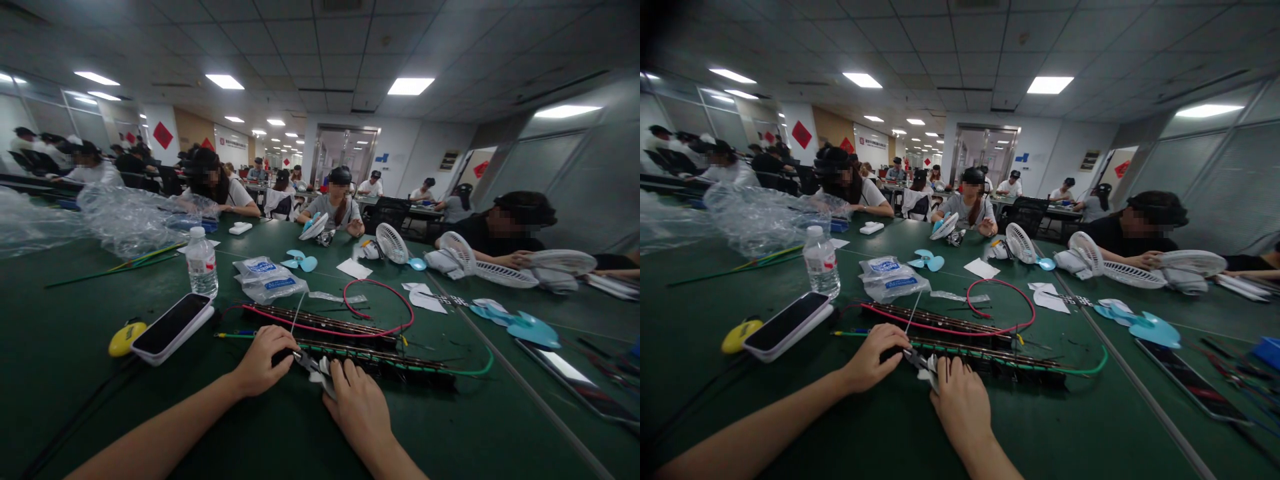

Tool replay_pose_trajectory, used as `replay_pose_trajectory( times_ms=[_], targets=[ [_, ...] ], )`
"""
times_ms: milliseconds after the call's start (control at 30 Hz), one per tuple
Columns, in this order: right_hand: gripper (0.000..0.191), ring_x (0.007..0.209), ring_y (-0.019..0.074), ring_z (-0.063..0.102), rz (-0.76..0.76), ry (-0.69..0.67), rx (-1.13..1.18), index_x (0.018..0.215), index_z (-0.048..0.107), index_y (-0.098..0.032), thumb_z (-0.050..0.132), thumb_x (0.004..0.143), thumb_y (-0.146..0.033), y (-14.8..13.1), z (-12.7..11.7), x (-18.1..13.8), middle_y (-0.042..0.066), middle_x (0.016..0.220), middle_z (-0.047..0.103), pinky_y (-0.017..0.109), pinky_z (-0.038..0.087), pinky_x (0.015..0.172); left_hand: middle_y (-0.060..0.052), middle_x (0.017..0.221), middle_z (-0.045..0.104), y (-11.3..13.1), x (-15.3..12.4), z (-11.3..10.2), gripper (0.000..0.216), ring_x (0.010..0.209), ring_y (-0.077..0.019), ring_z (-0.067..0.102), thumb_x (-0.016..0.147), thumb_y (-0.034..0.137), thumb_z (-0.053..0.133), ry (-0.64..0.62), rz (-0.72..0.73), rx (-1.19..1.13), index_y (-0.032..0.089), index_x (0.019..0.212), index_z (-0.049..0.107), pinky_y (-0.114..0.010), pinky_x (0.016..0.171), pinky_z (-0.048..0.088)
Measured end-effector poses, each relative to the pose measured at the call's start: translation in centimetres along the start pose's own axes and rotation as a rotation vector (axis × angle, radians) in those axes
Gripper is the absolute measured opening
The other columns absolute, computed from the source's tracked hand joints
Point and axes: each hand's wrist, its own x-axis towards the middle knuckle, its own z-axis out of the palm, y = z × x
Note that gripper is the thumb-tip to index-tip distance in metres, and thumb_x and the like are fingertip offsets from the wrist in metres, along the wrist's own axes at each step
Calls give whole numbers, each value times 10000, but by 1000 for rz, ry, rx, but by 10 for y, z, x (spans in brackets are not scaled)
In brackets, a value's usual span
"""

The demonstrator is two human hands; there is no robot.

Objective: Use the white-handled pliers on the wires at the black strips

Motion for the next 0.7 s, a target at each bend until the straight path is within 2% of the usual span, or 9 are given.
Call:
replay_pose_trajectory(
  times_ms=[167,300,700],
  targets=[
    [376,795,222,575,3,10,-2,1048,523,-187,679,707,-220,0,-1,-1,71,908,590,316,411,696,-37,983,655,0,2,1,147,971,-215,559,871,310,557,10,-23,8,239,950,659,-387,895,365],
    [412,802,223,575,4,9,7,1070,513,-183,688,699,-223,-1,-1,-1,72,912,588,314,411,698,-32,983,659,-2,2,3,140,966,-212,561,872,311,570,20,-27,19,244,951,664,-379,880,373],
    [347,798,220,570,3,-16,43,1020,526,-183,678,717,-260,2,1,1,60,884,577,316,409,694,-39,982,654,-2,1,4,136,972,-217,560,860,302,581,23,-20,11,236,954,654,-387,893,369]
  ],
)
